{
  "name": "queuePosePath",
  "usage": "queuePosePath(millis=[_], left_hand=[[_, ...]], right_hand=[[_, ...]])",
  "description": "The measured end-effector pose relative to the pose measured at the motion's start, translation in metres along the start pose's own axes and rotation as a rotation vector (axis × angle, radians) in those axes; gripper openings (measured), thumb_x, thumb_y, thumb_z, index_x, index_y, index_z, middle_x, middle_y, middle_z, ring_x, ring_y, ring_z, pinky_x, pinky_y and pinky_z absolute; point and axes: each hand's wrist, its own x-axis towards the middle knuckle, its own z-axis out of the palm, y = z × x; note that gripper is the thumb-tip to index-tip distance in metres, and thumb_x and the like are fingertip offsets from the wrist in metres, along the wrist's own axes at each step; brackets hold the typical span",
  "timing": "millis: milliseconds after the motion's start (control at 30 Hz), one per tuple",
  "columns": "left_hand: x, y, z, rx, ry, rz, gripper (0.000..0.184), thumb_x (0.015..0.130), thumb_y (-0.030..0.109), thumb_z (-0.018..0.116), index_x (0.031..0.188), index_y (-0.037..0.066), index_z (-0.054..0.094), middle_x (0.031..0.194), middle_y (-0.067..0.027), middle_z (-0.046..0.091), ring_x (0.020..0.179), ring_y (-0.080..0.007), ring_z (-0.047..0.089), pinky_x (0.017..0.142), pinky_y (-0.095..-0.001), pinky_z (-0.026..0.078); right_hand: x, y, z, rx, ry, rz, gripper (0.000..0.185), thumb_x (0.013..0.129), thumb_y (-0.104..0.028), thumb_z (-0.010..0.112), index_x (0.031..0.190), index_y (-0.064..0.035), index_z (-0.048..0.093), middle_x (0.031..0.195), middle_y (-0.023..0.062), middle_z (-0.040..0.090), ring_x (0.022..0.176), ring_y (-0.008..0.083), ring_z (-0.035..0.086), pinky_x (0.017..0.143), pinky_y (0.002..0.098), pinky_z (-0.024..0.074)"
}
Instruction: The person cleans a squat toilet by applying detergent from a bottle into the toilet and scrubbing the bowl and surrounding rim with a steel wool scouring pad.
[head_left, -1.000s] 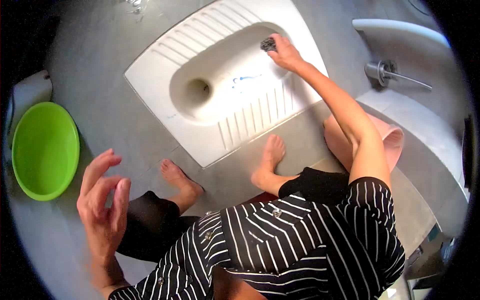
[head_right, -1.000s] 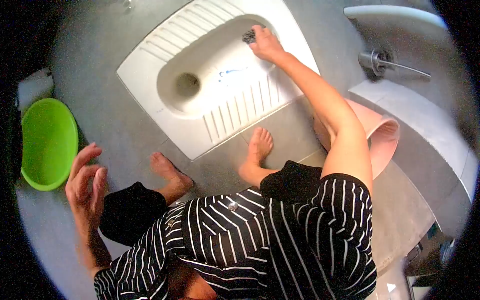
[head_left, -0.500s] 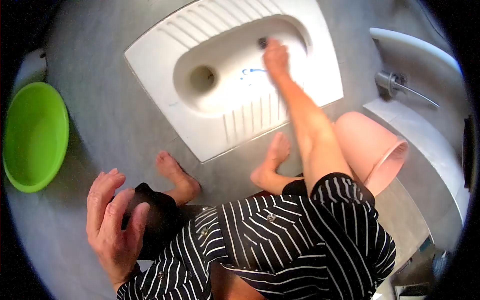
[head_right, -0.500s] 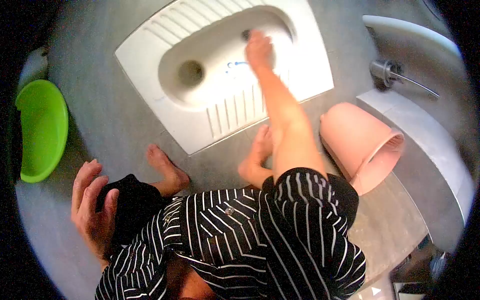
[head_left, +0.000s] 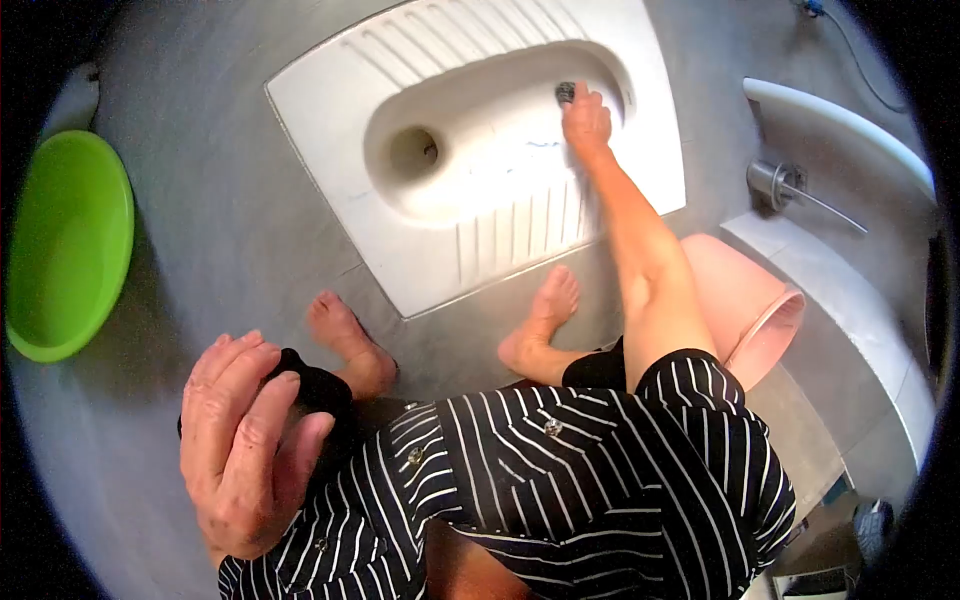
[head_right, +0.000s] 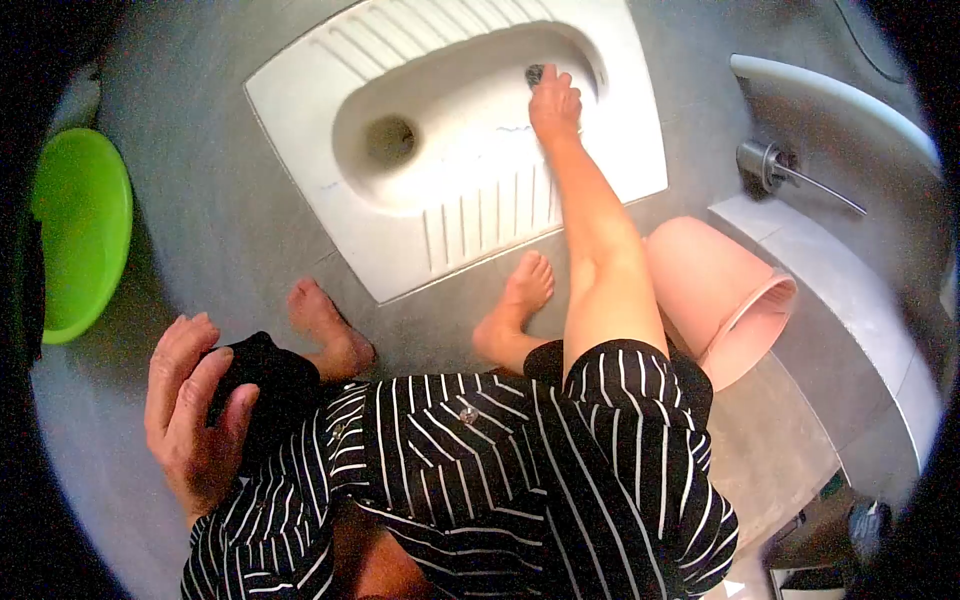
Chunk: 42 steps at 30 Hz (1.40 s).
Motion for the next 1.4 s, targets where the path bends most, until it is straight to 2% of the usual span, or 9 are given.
queuePosePath(millis=[133,367,600,800,933,1033,1167,1267,1400], left_hand=[[0.012,-0.003,-0.011,-0.037,-0.016,0.054,0.033,0.07,0.014,0.075,0.093,-0.004,0.062,0.101,-0.0213,0.063,0.096,-0.0392,0.062,0.086,-0.052,0.049],[0.022,-0.001,-0.027,-0.055,-0.073,0.147,0.035,0.07,0.015,0.075,0.094,-0.006,0.062,0.098,-0.0218,0.062,0.095,-0.0397,0.062,0.085,-0.0531,0.049],[0.022,-0.005,-0.038,-0.031,-0.181,0.209,0.032,0.073,0.013,0.073,0.092,-0.01,0.061,0.096,-0.0229,0.061,0.091,-0.0388,0.062,0.08,-0.0508,0.052],[0.018,-0.016,-0.036,-0.016,-0.203,0.073,0.033,0.075,0.014,0.072,0.095,-0.008,0.061,0.097,-0.0217,0.061,0.093,-0.0383,0.062,0.082,-0.0504,0.052],[0.012,-0.02,-0.032,0.016,-0.231,-0.051,0.031,0.077,0.016,0.071,0.095,-0.008,0.062,0.096,-0.0206,0.062,0.094,-0.0376,0.062,0.082,-0.0503,0.052],[0.015,-0.02,-0.036,-0.023,-0.221,-0.045,0.03,0.079,0.017,0.07,0.093,-0.009,0.062,0.094,-0.0214,0.063,0.093,-0.0374,0.062,0.081,-0.0504,0.053],[0.021,-0.019,-0.04,0.007,-0.175,0.044,0.028,0.081,0.016,0.067,0.092,-0.01,0.062,0.094,-0.023,0.063,0.091,-0.037,0.063,0.078,-0.0493,0.054],[0.022,-0.015,-0.043,0.016,-0.135,0.103,0.028,0.082,0.016,0.066,0.092,-0.01,0.062,0.093,-0.0231,0.063,0.09,-0.0369,0.063,0.078,-0.0493,0.054],[0.014,-0.011,-0.046,-0.016,-0.107,0.193,0.028,0.08,0.016,0.065,0.091,-0.009,0.062,0.093,-0.023,0.063,0.089,-0.0368,0.063,0.078,-0.0487,0.054]], right_hand=[[-0.048,-0.037,0.017,0.032,-0.157,-0.209,0.019,0.081,-0.006,0.053,0.097,0.0017,0.06,0.092,0.0183,0.064,0.08,0.0368,0.063,0.072,0.045,0.0532],[-0.058,-0.141,-0.01,0.271,-0.949,-0.506,0.024,0.078,-0.017,0.059,0.096,-0.0024,0.067,0.103,0.0179,0.065,0.097,0.0327,0.063,0.086,0.0405,0.0496],[-0.035,-0.179,-0.017,0.33,-0.575,-0.245,0.031,0.085,-0.022,0.06,0.106,0.0006,0.058,0.103,0.0209,0.063,0.104,0.0348,0.058,0.088,0.0445,0.0478],[-0.031,-0.211,0.038,0.06,-0.386,-0.635,0.018,0.083,-0.012,0.055,0.096,-0.002,0.063,0.094,0.0178,0.065,0.093,0.0338,0.063,0.08,0.0456,0.051],[-0.058,-0.214,0.093,0.057,-0.458,-0.545,0.026,0.083,-0.014,0.053,0.106,-0.0044,0.06,0.102,0.0204,0.063,0.095,0.0368,0.062,0.08,0.0467,0.0509],[-0.044,-0.215,0.064,0.24,-0.9,-0.428,0.03,0.084,-0.02,0.054,0.106,-0.0008,0.061,0.107,0.0203,0.064,0.103,0.034,0.06,0.09,0.043,0.0467],[-0.054,-0.179,-0.001,0.955,-0.687,-0.263,0.04,0.085,-0.019,0.053,0.122,-0.0054,0.054,0.114,0.0214,0.058,0.103,0.0352,0.057,0.091,0.043,0.0453],[-0.073,-0.144,-0.02,0.57,-0.715,-0.548,0.039,0.084,-0.016,0.054,0.123,-0.0099,0.054,0.11,0.0189,0.057,0.099,0.0352,0.057,0.088,0.0428,0.0462],[-0.089,-0.151,-0.049,0.737,-0.442,-0.404,0.04,0.084,-0.011,0.054,0.124,-0.0118,0.053,0.104,0.0181,0.055,0.093,0.0369,0.057,0.083,0.0423,0.0476]])
